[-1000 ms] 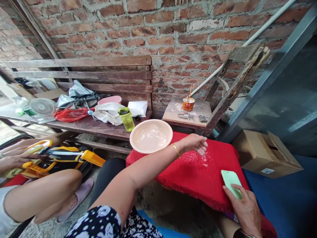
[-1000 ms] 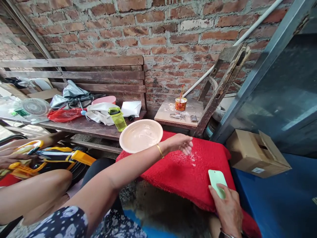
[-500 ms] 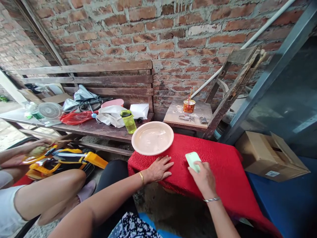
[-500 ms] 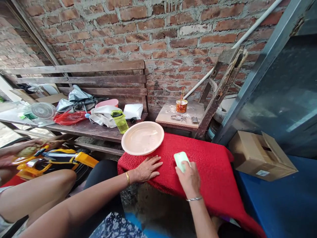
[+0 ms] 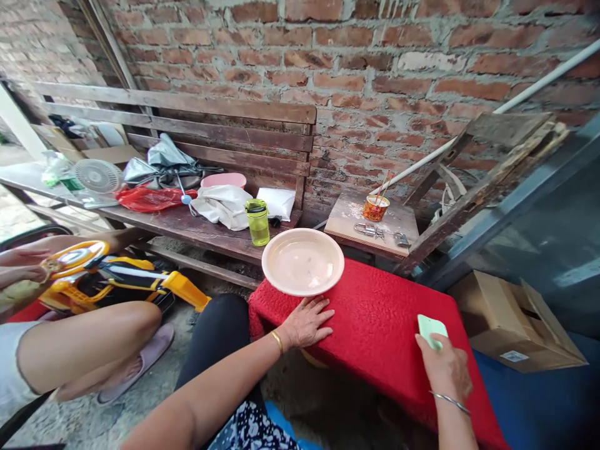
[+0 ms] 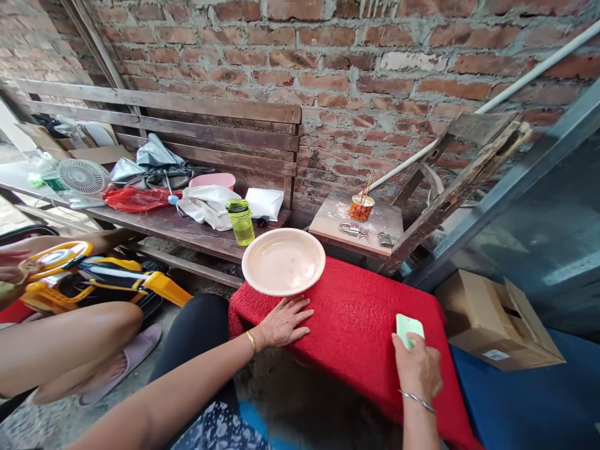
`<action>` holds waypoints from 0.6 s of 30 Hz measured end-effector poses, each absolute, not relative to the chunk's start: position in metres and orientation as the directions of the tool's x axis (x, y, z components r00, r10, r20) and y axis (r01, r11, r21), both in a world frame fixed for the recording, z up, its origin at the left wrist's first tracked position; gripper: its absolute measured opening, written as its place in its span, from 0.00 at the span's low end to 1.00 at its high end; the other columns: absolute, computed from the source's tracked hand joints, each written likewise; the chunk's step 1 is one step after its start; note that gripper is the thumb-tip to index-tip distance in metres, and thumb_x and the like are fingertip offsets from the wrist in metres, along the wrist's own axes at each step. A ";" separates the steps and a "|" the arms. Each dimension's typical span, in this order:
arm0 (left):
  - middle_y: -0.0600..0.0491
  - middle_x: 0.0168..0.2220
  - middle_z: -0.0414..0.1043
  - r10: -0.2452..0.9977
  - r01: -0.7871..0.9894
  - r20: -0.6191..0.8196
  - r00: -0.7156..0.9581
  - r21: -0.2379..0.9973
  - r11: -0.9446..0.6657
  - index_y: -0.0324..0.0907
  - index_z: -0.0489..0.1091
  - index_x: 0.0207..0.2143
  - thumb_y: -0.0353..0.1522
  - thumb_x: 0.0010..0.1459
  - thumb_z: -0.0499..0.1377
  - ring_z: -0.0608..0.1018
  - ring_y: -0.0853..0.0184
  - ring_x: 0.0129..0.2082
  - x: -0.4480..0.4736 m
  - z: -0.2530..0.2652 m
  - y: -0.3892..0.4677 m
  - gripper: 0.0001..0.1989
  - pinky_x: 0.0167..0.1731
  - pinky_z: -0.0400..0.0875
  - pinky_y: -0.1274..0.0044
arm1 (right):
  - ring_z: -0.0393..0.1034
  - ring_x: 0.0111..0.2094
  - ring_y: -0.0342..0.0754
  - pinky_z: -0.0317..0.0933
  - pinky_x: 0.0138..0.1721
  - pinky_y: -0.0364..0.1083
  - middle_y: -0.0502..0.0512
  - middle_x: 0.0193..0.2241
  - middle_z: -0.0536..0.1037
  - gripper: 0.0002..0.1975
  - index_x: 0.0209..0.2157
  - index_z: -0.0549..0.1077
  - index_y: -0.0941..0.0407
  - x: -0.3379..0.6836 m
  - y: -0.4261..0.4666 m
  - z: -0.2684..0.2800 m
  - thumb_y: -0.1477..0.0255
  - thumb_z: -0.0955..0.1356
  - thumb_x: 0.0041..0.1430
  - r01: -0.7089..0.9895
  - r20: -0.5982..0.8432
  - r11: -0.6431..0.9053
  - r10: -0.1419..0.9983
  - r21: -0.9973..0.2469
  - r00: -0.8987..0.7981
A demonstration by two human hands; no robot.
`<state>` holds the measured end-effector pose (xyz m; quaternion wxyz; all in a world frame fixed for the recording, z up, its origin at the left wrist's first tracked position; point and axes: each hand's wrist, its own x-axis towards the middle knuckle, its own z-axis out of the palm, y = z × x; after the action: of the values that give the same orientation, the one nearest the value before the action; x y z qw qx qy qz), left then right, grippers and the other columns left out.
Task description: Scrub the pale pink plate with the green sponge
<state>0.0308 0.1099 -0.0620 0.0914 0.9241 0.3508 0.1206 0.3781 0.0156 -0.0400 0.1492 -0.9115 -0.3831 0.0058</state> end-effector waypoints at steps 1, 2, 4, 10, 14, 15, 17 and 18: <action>0.46 0.65 0.62 0.671 0.624 0.165 0.723 0.259 -0.737 0.48 0.67 0.60 0.48 0.66 0.54 0.62 0.56 0.66 0.031 -0.061 0.109 0.25 0.66 0.51 0.61 | 0.68 0.28 0.53 0.60 0.26 0.49 0.56 0.29 0.69 0.30 0.48 0.76 0.51 0.369 0.019 -0.036 0.45 0.60 0.58 0.707 0.117 -0.648 0.708 -0.283 0.696; 0.47 0.64 0.63 0.672 0.623 0.171 0.721 0.265 -0.736 0.48 0.67 0.60 0.47 0.66 0.54 0.62 0.56 0.66 0.031 -0.061 0.109 0.25 0.65 0.51 0.61 | 0.68 0.29 0.52 0.60 0.27 0.48 0.56 0.30 0.69 0.28 0.47 0.76 0.51 0.353 0.026 -0.033 0.47 0.61 0.58 0.743 0.129 -0.602 0.745 -0.294 0.655; 0.47 0.64 0.63 0.678 0.624 0.184 0.712 0.278 -0.731 0.48 0.68 0.59 0.47 0.66 0.54 0.63 0.56 0.65 0.032 -0.061 0.108 0.24 0.65 0.52 0.61 | 0.68 0.31 0.50 0.61 0.30 0.47 0.55 0.33 0.70 0.22 0.46 0.77 0.50 0.310 0.046 -0.029 0.52 0.64 0.58 0.835 0.145 -0.442 0.850 -0.327 0.507; 0.48 0.64 0.63 0.678 0.614 0.239 0.695 0.295 -0.732 0.50 0.68 0.59 0.47 0.66 0.54 0.65 0.57 0.64 0.035 -0.073 0.111 0.23 0.64 0.53 0.62 | 0.69 0.32 0.47 0.62 0.34 0.45 0.51 0.33 0.70 0.15 0.42 0.78 0.47 0.259 0.088 -0.029 0.58 0.67 0.55 0.882 0.111 -0.283 0.932 -0.377 0.346; 0.47 0.63 0.65 0.660 0.598 0.262 0.704 0.283 -0.750 0.48 0.69 0.57 0.46 0.67 0.52 0.65 0.57 0.63 0.038 -0.077 0.113 0.22 0.64 0.52 0.62 | 0.68 0.26 0.53 0.62 0.29 0.51 0.50 0.23 0.65 0.18 0.37 0.78 0.51 0.341 0.050 -0.005 0.55 0.65 0.54 0.802 0.095 -0.499 0.827 -0.330 0.554; 0.47 0.62 0.65 0.658 0.596 0.270 0.703 0.282 -0.752 0.48 0.69 0.57 0.46 0.66 0.52 0.65 0.56 0.63 0.039 -0.077 0.113 0.22 0.64 0.52 0.62 | 0.68 0.25 0.54 0.62 0.28 0.52 0.50 0.21 0.63 0.19 0.35 0.78 0.51 0.363 0.036 0.003 0.54 0.63 0.55 0.775 0.096 -0.548 0.794 -0.315 0.601; 0.47 0.61 0.66 0.655 0.591 0.290 0.698 0.283 -0.755 0.48 0.69 0.56 0.46 0.66 0.53 0.66 0.56 0.62 0.040 -0.078 0.114 0.22 0.63 0.53 0.62 | 0.66 0.21 0.57 0.60 0.25 0.55 0.50 0.17 0.60 0.17 0.30 0.77 0.49 0.393 0.013 0.016 0.54 0.62 0.55 0.704 0.094 -0.650 0.712 -0.285 0.696; 0.47 0.61 0.66 0.653 0.589 0.300 0.695 0.284 -0.757 0.48 0.70 0.56 0.46 0.66 0.53 0.66 0.56 0.62 0.040 -0.078 0.114 0.21 0.63 0.53 0.62 | 0.65 0.21 0.58 0.59 0.24 0.56 0.50 0.16 0.59 0.16 0.29 0.76 0.49 0.399 0.006 0.020 0.54 0.63 0.53 0.671 0.093 -0.685 0.677 -0.284 0.730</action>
<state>0.0405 0.1140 -0.0778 0.0831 0.9169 0.3386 0.1940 0.3992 0.0058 0.0195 0.1509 -0.9178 -0.3671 0.0097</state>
